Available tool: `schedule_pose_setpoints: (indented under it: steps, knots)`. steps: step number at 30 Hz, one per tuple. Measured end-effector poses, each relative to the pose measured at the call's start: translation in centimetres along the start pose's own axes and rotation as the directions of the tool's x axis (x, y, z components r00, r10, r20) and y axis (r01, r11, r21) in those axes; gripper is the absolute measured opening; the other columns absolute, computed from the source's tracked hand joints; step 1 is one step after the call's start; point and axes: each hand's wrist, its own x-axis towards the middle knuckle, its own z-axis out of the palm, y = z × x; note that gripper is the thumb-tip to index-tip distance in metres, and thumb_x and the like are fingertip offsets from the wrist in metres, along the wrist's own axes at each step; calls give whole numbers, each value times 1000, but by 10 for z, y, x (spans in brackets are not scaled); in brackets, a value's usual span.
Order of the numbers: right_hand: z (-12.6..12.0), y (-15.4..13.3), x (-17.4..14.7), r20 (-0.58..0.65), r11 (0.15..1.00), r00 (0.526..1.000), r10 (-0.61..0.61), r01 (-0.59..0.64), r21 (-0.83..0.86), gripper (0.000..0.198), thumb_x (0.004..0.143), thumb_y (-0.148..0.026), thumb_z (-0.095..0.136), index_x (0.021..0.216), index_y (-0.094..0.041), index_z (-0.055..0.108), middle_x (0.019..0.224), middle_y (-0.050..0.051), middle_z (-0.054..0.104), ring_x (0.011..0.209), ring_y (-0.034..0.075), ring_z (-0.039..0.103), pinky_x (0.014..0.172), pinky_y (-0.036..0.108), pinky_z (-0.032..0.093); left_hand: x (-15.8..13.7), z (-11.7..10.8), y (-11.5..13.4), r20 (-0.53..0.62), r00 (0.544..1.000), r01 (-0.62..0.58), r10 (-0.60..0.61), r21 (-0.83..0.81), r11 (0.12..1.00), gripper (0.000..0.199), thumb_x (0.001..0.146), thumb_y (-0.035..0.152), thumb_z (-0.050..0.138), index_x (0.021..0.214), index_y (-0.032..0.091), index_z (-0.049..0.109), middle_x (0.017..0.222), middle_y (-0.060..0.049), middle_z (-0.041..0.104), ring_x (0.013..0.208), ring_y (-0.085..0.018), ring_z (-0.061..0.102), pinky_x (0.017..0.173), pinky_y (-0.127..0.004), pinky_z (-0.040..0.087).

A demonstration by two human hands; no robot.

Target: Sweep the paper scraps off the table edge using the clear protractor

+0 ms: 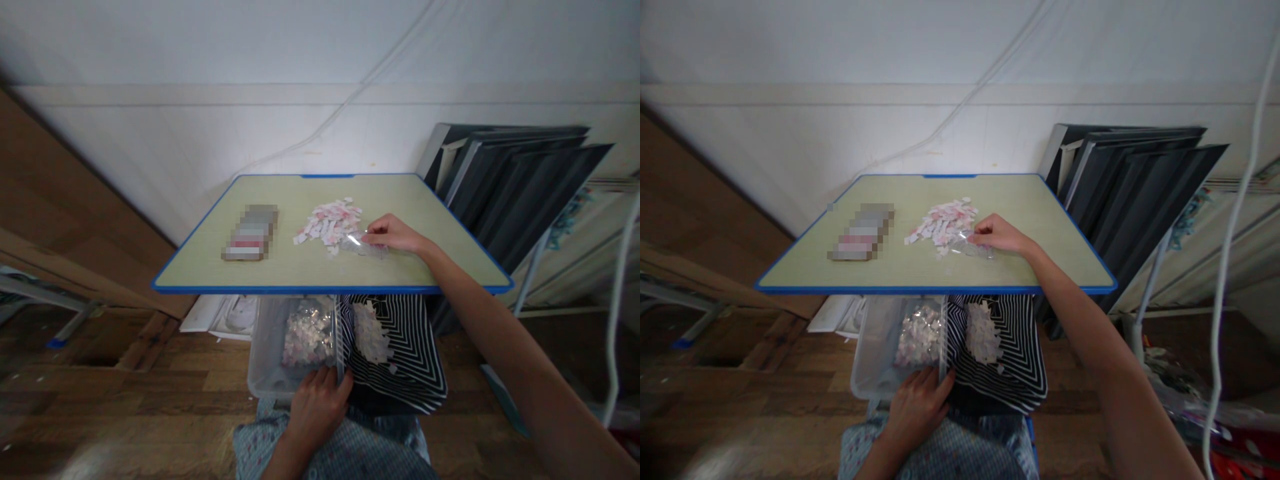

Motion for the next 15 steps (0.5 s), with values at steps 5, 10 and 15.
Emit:
schedule_pose_setpoints:
  steps: [5, 10, 15]
  knots:
    - [0, 3, 2, -53, 1000, 999, 10, -10, -6, 44, 76, -43, 59, 47, -17, 39, 44, -7, 31, 44, 5, 27, 44, 23, 18, 0, -2, 0, 45, 999, 16, -15, -13, 1000, 37, 80, 19, 56, 116, 21, 52, 85, -5, 63, 79, -20, 59, 65, -31, 51]
    - [0, 0, 0, -24, 1000, 1000, 0, 0, 8, 43, 75, -43, 60, 46, -17, 41, 44, -7, 32, 44, 5, 28, 43, 23, 19, 0, -2, 0, 43, 999, 14, -14, -4, 1000, 37, 81, 22, 57, 117, 21, 51, 88, -6, 63, 80, -20, 60, 67, -31, 51]
    - [-2, -3, -2, 14, 1000, 1000, -11, 11, 25, 42, 74, -44, 60, 47, -16, 44, 43, -6, 36, 43, 5, 31, 43, 22, 21, 0, -4, 1, 83, 996, 19, -17, -15, 1000, 37, 81, 22, 58, 117, 21, 52, 87, -6, 64, 80, -21, 60, 67, -33, 51]
